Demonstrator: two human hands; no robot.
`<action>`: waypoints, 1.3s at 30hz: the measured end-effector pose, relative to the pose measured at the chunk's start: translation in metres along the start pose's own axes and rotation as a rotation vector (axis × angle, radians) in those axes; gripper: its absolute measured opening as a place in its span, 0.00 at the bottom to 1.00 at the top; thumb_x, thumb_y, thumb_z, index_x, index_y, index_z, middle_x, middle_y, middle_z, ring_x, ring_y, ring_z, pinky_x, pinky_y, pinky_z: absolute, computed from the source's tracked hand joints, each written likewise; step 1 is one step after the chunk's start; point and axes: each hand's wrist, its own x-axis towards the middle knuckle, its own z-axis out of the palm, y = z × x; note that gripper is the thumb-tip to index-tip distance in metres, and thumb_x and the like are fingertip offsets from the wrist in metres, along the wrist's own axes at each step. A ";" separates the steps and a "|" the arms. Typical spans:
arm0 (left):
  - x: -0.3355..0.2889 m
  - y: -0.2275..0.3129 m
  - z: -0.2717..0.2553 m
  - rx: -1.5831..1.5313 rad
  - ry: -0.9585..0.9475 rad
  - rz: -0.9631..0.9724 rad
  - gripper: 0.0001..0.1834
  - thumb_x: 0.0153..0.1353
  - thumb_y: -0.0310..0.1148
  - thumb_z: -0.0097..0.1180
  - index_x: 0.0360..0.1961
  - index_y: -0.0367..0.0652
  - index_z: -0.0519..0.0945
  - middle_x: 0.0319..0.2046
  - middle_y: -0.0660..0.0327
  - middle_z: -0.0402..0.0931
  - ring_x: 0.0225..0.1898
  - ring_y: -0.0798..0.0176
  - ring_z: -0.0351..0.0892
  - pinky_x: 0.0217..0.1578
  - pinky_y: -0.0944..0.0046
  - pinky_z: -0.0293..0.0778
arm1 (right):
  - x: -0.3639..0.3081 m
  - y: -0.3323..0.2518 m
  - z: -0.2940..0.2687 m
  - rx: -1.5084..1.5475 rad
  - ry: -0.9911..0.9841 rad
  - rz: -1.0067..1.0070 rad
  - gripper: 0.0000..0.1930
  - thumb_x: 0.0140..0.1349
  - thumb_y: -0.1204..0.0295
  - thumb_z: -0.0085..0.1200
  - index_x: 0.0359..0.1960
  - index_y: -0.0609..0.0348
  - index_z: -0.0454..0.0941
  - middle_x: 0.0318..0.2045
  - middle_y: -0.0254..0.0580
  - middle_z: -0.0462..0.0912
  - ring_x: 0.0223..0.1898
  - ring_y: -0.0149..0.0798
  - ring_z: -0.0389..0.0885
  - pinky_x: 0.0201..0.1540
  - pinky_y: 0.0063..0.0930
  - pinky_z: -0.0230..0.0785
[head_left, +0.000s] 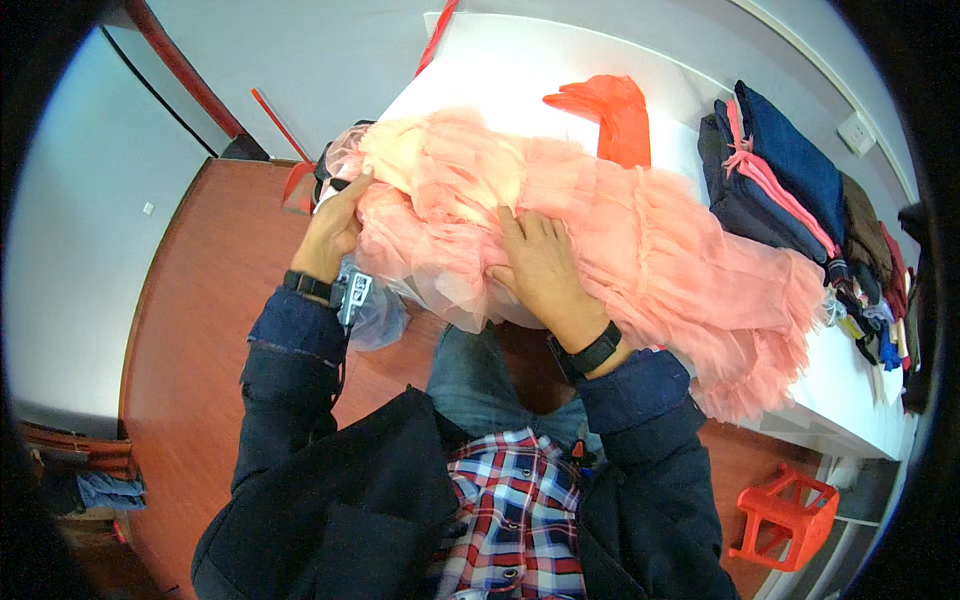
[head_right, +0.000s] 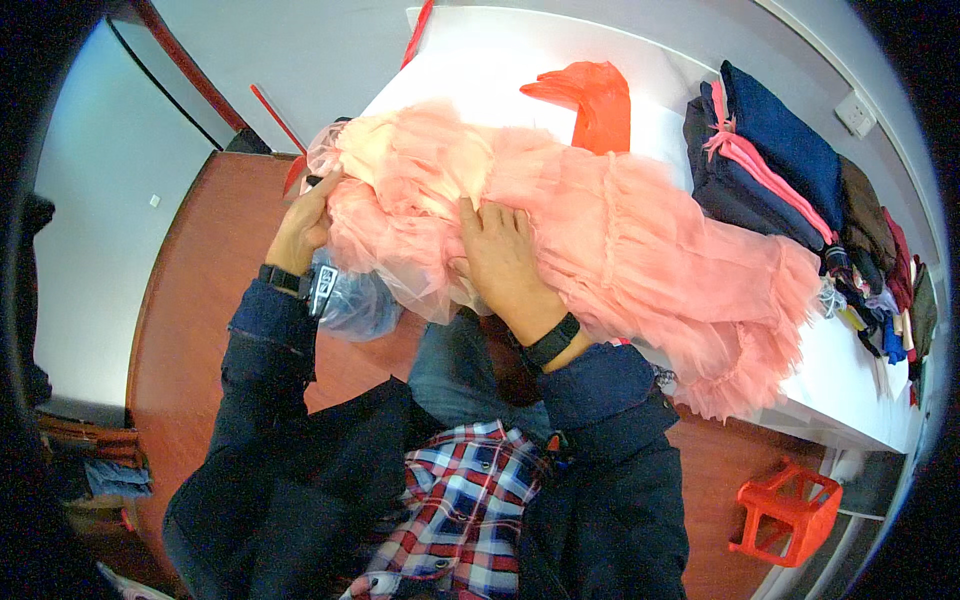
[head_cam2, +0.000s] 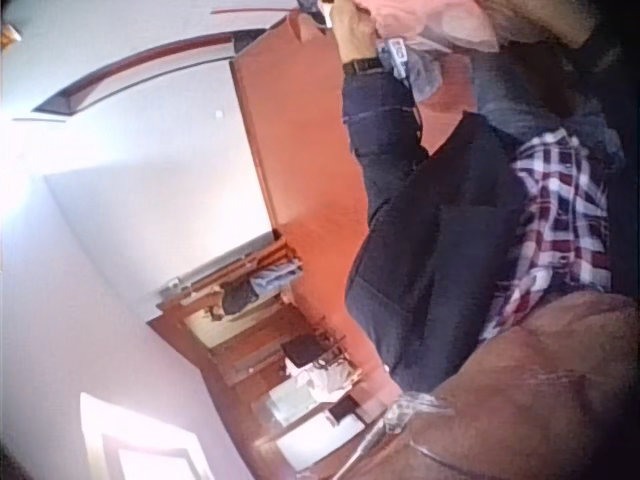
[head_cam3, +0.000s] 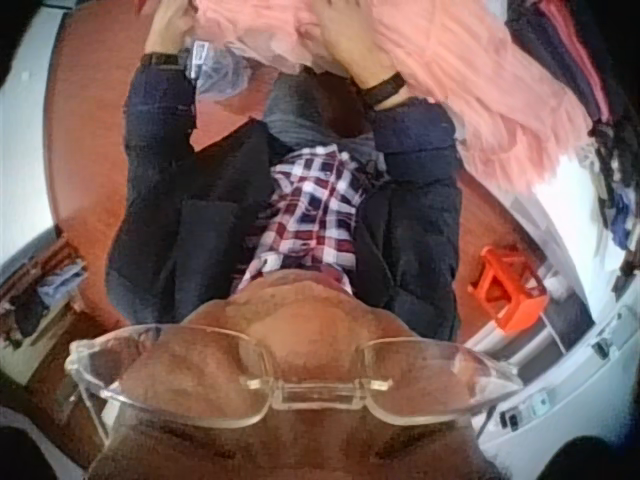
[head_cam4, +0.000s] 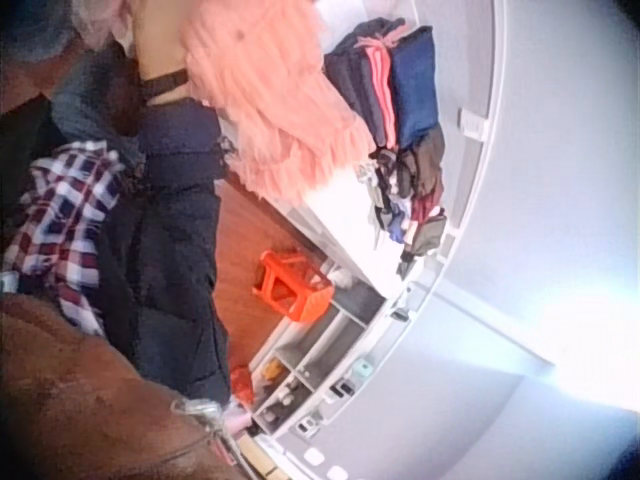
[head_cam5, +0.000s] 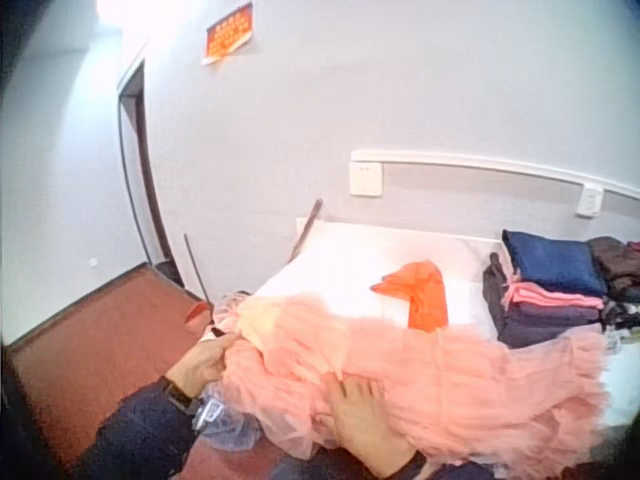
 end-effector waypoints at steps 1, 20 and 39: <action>0.009 0.005 0.004 0.024 0.059 -0.031 0.20 0.74 0.37 0.60 0.61 0.37 0.77 0.53 0.56 0.82 0.51 0.60 0.85 0.49 0.62 0.86 | 0.001 0.001 0.000 0.021 0.011 -0.003 0.41 0.51 0.56 0.73 0.65 0.62 0.71 0.51 0.49 0.79 0.57 0.51 0.76 0.62 0.48 0.64; 0.079 0.001 0.022 0.021 0.227 0.073 0.14 0.63 0.26 0.66 0.48 0.29 0.82 0.42 0.54 0.86 0.35 0.55 0.88 0.36 0.55 0.88 | 0.001 0.014 0.003 0.189 0.083 -0.102 0.23 0.53 0.61 0.71 0.47 0.58 0.81 0.42 0.50 0.79 0.51 0.55 0.76 0.56 0.49 0.68; -0.040 -0.036 0.197 1.245 -0.297 0.843 0.30 0.55 0.14 0.61 0.61 0.40 0.75 0.51 0.42 0.82 0.56 0.41 0.84 0.54 0.53 0.77 | -0.005 0.073 -0.084 1.149 0.229 0.711 0.29 0.74 0.46 0.53 0.46 0.67 0.84 0.38 0.41 0.86 0.40 0.32 0.82 0.46 0.30 0.75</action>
